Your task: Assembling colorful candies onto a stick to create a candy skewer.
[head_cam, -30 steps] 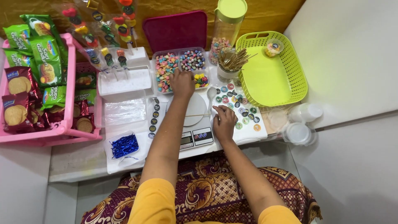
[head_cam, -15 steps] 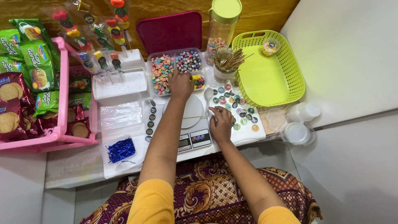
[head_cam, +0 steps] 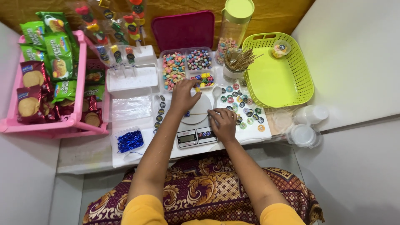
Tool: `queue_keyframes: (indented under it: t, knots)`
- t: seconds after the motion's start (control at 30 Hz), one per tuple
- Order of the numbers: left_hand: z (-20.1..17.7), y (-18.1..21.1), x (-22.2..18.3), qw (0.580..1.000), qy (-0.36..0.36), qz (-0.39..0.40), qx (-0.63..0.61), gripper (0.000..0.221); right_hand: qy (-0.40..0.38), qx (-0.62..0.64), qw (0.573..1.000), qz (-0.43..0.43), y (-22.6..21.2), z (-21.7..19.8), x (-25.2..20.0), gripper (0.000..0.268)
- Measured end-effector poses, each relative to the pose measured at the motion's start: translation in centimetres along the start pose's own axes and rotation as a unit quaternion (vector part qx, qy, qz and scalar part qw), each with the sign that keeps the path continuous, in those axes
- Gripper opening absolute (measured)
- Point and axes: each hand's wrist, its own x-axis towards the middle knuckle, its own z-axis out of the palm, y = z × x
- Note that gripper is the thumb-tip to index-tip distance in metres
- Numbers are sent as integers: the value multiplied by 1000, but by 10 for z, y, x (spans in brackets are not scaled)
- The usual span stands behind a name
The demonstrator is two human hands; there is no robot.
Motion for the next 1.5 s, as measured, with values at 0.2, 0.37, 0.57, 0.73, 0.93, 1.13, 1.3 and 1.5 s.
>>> queue_keyframes:
  t: [0.2,0.37,0.57,0.73,0.93,1.13,1.3,1.5]
  knots:
    - [-52,5,-73,993,6,-49,-108,48,33,42,998,-19,-5,-3,1,14]
    - [-69,15,-90,997,-34,-41,51,23,21,72,997,-1,-6,-7,-2,12]
    - [-60,0,-78,983,-78,-16,164,12,-3,65,996,67,2,-16,-7,12]
    - [-57,-3,-77,979,-123,-26,163,34,-26,45,994,97,2,-29,-1,12]
    - [-68,11,-95,987,-80,-82,111,43,-42,34,994,91,6,-33,4,15]
    - [-42,-2,-99,990,-17,-61,122,29,-63,39,990,118,4,-29,10,15]
    - [-45,-3,-94,993,-43,-66,86,29,-56,15,991,121,5,-29,15,14]
    - [-42,-8,-92,993,-70,-75,57,30,-47,18,991,125,3,-27,16,15]
